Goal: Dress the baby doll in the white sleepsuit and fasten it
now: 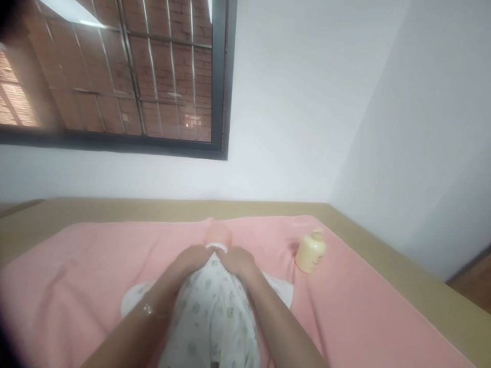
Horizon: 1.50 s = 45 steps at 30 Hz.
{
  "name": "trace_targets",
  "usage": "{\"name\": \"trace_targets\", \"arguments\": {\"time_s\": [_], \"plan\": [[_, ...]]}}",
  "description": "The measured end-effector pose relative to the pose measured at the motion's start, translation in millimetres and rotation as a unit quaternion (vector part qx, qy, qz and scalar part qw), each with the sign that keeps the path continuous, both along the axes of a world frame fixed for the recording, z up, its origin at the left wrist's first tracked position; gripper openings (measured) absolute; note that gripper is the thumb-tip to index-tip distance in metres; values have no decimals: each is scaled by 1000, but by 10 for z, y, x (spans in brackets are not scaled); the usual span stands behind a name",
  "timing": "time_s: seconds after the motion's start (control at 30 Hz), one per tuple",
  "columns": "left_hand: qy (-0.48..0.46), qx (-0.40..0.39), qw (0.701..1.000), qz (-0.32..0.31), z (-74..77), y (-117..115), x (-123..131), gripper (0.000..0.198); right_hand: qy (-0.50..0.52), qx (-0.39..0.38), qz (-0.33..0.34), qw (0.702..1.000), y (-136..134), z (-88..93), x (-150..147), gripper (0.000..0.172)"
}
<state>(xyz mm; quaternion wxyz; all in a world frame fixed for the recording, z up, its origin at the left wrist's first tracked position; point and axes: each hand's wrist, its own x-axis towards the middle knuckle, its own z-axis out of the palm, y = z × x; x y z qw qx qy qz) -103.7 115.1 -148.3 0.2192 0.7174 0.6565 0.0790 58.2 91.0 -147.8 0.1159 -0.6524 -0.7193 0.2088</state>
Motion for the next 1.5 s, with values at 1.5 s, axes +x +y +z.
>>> {"name": "trace_targets", "arguments": {"time_s": [1.5], "plan": [[18, 141, 990, -6, 61, 36, 147, 39, 6, 55, -26, 998, 285, -138, 80, 65]]}}
